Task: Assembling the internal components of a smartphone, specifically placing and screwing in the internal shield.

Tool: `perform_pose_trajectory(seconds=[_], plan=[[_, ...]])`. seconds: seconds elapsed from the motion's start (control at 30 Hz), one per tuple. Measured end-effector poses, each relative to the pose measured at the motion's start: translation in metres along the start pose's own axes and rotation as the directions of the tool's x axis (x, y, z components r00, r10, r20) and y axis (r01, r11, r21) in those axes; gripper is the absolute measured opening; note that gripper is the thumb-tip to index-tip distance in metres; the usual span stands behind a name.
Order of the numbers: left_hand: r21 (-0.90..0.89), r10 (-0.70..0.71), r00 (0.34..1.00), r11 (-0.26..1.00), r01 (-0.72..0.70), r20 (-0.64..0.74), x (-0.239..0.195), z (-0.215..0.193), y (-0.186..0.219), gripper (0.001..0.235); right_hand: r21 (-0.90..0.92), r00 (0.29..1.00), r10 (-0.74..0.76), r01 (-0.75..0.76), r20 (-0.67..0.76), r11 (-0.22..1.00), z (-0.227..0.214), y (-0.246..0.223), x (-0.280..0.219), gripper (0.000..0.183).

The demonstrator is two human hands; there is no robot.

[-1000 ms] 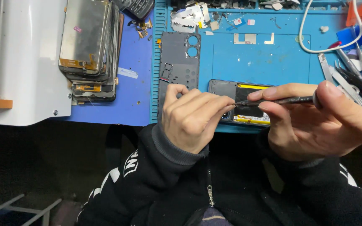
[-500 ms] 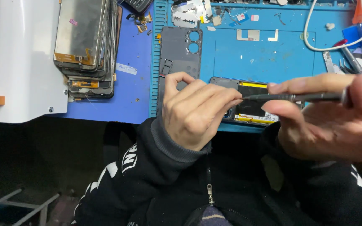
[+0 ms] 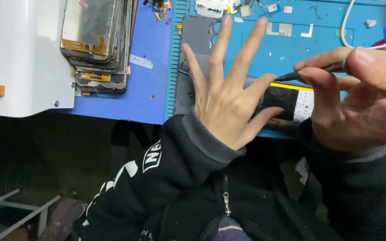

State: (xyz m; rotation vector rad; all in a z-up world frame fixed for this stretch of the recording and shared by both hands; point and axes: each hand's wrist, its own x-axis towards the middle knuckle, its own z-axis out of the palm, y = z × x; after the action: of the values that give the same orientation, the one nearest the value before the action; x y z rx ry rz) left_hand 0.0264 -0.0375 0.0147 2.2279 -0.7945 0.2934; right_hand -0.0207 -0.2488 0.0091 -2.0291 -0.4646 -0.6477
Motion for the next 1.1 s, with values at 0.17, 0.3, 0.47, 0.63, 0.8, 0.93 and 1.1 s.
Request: perform_pose_trajectory(seconds=[0.17,0.3,0.47,0.63,0.8,0.93,1.1], plan=[[-0.017,0.011,0.998,1.000,-0.009,0.064,-0.003,0.006,-0.005,0.050,-0.077,0.999,-0.009,0.013,0.041,0.997,0.001,0.009,-0.001,0.051],[0.001,0.017,0.998,1.000,-0.017,0.061,-0.005,0.011,-0.007,0.052,-0.085,0.999,0.004,0.000,0.041,0.996,0.003,0.010,-0.002,0.055],[0.011,0.013,0.999,1.000,-0.014,0.049,-0.006,0.010,-0.007,0.052,-0.113,0.991,-0.082,0.094,0.109,0.989,0.002,0.016,0.000,0.061],[0.014,-0.037,0.997,0.999,0.036,0.060,-0.004,-0.016,0.004,0.064,-0.015,0.993,-0.079,0.081,0.091,0.997,0.009,0.016,0.009,0.047],[0.134,-0.058,0.997,0.989,0.065,-0.056,-0.015,-0.064,-0.008,0.061,-0.189,0.963,-0.261,0.269,0.067,0.944,0.005,0.024,0.021,0.060],[0.169,-0.027,0.994,0.985,0.044,-0.102,-0.031,-0.081,-0.034,0.051,-0.147,0.959,-0.238,0.260,0.154,0.954,0.013,0.013,0.028,0.048],[0.210,-0.014,0.991,0.977,0.042,-0.132,-0.044,-0.080,-0.051,0.033,-0.161,0.955,-0.293,0.282,-0.045,0.946,0.024,0.043,0.006,0.051]])
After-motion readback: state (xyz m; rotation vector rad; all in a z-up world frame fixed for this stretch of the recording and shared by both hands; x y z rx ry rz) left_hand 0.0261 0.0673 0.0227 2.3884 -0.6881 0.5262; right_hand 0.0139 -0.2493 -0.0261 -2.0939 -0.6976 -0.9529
